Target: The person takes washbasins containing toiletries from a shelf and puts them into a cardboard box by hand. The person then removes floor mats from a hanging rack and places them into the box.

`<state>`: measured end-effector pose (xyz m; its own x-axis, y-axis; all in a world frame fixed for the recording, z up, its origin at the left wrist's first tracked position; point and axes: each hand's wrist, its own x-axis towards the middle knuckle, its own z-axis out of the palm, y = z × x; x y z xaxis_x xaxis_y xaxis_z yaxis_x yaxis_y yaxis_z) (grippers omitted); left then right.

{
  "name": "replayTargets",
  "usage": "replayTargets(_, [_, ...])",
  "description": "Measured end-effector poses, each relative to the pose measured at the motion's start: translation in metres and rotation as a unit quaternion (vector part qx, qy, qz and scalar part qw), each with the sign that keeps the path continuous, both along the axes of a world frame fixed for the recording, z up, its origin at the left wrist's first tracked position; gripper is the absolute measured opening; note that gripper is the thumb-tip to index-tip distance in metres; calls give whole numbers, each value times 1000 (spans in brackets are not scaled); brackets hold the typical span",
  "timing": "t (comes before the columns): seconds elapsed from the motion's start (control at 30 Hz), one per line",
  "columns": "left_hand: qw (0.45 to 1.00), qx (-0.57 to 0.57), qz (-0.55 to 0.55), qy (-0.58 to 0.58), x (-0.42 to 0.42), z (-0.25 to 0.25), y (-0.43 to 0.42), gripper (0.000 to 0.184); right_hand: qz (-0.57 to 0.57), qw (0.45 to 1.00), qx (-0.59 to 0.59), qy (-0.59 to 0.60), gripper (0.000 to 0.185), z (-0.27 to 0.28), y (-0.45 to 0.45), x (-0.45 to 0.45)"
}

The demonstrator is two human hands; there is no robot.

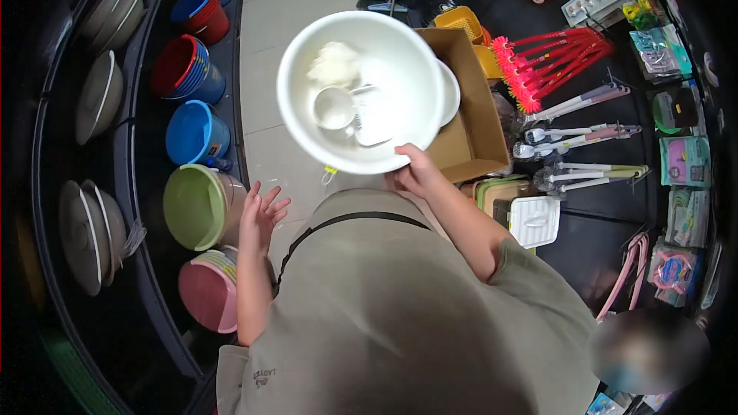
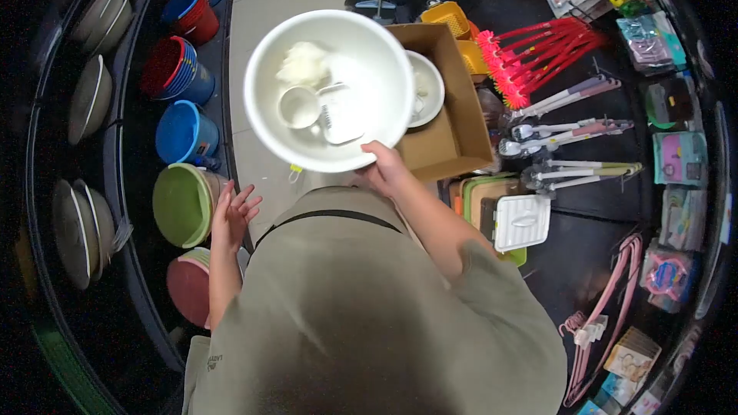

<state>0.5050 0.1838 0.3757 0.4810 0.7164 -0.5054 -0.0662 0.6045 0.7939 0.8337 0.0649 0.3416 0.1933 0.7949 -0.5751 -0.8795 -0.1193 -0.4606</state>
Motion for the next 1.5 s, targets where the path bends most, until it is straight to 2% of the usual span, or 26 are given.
replayTargets(0.07, [999, -38, 17, 9, 18, -14, 2, 69, 7, 1000, -10, -17, 44, -8, -7, 40])
replayTargets(0.17, [995, -83, 43, 43, 35, -35, -5, 71, -93, 992, -60, -59, 41, -12, -9, 91])
replayTargets(0.23, [989, -107, 65, 72, 33, -57, -14, 74, -123, 987, -87, -53, 37, -45, -9, 127])
replayTargets(0.4, [952, -189, 134, 200, -26, -125, -57, 72, -169, 978, -117, -38, 35, -100, 1, 172])
replayTargets(0.47, [927, -224, 119, 278, -61, -143, -79, 64, -170, 977, -130, -23, 36, -123, 7, 181])
replayTargets(0.5, [924, -225, 122, 284, -87, -161, -98, 64, -177, 975, -135, -12, 37, -130, 11, 184])
replayTargets(0.53, [911, -165, 60, 373, -119, -184, -122, 55, -184, 973, -140, -2, 38, -137, 15, 186])
replayTargets(0.6, [844, -40, -69, 531, -156, -209, -154, 40, -186, 969, -161, 20, 40, -151, 23, 191])
replayTargets(0.7, [790, -49, -149, 593, -171, -202, -187, 40, -192, 968, -157, 43, 43, -167, 34, 194])
replayTargets(0.77, [782, -70, -159, 599, -174, -197, -203, 40, -194, 966, -160, 58, 43, -177, 42, 197])
replayTargets(1.23, [777, -137, -140, 598, -158, -159, -245, 40, -188, 956, -205, 94, 41, -221, 69, 208])
replayTargets(1.3, [776, -140, -139, 599, -156, -157, -245, 40, -166, 948, -270, 35, 40, -223, 70, 205])
replayTargets(1.5, [775, -149, -140, 598, -153, -154, -247, 40, -156, 940, -299, 48, 45, -231, 68, 207])
